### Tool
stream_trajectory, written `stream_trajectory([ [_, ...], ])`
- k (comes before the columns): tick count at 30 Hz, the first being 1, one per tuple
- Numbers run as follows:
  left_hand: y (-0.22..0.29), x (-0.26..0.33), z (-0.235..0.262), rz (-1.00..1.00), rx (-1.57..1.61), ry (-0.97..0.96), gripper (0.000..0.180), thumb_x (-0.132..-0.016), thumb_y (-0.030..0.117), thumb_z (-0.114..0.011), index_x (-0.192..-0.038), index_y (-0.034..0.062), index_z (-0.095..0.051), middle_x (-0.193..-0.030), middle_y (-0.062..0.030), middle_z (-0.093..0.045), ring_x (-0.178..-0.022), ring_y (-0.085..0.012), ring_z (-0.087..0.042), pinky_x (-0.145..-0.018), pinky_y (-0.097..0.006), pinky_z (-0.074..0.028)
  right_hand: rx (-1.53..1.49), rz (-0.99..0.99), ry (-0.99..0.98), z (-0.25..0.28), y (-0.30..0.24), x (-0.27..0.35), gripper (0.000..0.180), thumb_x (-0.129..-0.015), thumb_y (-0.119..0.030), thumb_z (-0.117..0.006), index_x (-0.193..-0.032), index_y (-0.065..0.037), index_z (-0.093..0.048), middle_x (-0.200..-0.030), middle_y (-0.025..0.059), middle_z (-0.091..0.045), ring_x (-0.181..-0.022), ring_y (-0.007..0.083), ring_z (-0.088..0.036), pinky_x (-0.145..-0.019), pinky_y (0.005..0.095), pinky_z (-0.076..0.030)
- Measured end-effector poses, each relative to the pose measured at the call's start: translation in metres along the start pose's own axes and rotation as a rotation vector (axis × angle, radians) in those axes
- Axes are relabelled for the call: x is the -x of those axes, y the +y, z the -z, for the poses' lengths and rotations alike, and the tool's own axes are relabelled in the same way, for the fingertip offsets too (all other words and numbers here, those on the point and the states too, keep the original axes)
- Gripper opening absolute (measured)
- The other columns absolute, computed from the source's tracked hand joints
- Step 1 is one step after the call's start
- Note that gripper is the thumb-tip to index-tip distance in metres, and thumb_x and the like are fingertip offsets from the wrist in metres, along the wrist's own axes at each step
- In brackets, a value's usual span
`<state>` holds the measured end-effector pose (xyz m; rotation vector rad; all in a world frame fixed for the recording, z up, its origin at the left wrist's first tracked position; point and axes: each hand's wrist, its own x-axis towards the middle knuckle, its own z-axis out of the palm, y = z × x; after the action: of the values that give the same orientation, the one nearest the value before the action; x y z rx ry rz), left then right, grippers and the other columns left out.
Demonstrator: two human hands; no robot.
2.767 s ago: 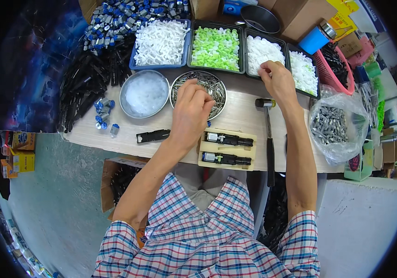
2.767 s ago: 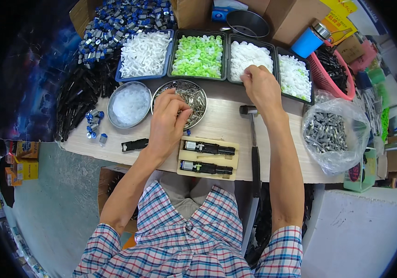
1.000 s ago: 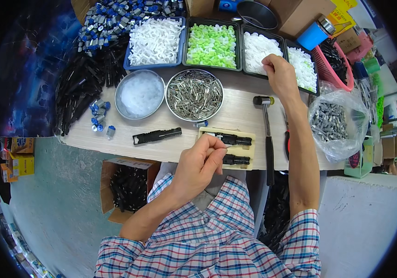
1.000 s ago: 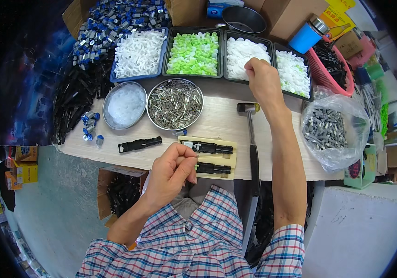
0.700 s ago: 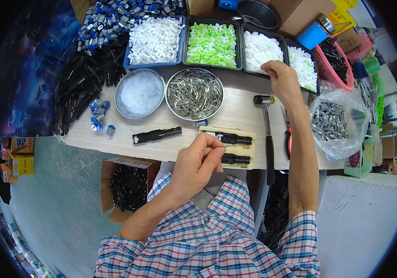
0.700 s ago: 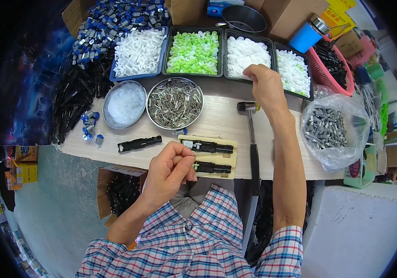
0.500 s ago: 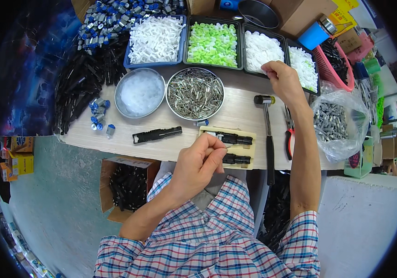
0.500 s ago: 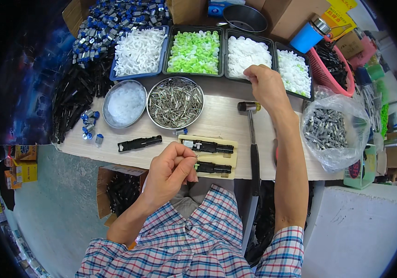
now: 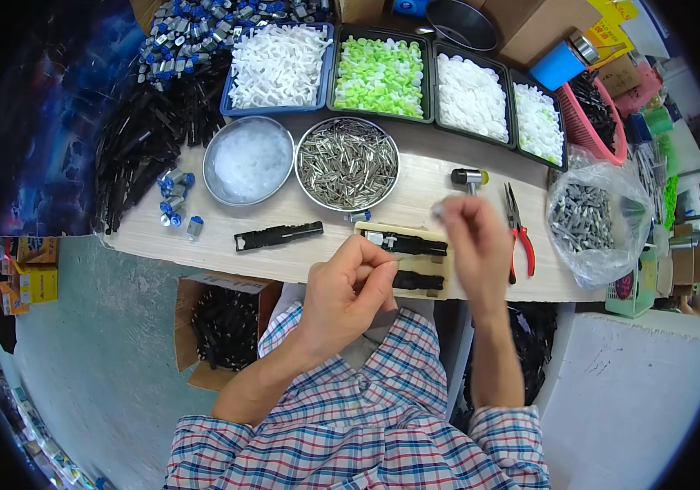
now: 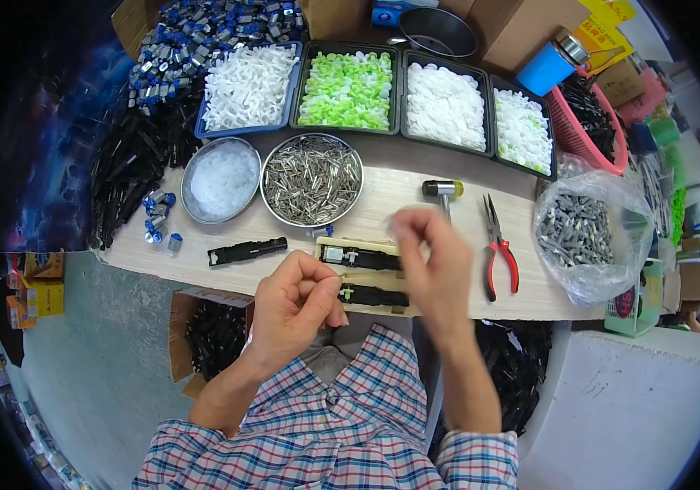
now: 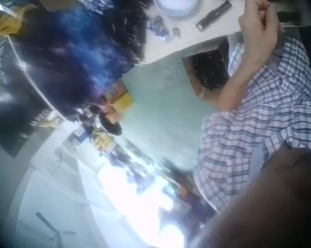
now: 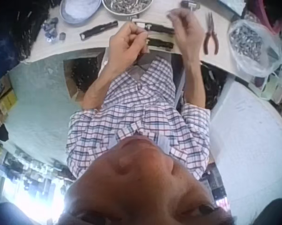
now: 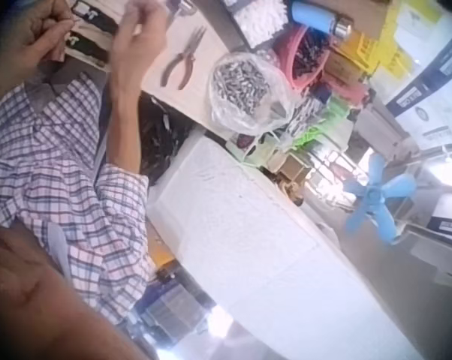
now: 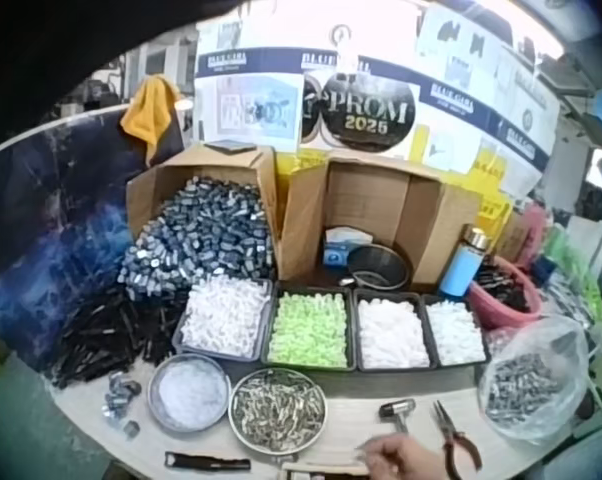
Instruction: Manually assemble small mechanical or toy components using a hammer and pliers at a workbench.
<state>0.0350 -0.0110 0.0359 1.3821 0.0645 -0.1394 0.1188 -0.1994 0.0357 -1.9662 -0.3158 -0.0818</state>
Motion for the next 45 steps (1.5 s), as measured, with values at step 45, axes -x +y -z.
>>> stream_trajectory([
  [45, -0.025, 0.01, -0.028, -0.428, -0.511, 0.175, 0.008, -0.095, 0.001, -0.065, -0.093, -0.0011, -0.058, -0.062, -0.0082, -0.064, -0.052, -0.01, -0.062, -0.047, -0.026, -0.047, -0.25, 0.023, 0.276, -0.056, -0.01, 0.093, 0.011, -0.098, 0.006, -0.058, -0.107, 0.001, -0.055, -0.112, 0.0151, -0.064, -0.097, 0.0143, -0.064, -0.084, 0.0253, -0.054],
])
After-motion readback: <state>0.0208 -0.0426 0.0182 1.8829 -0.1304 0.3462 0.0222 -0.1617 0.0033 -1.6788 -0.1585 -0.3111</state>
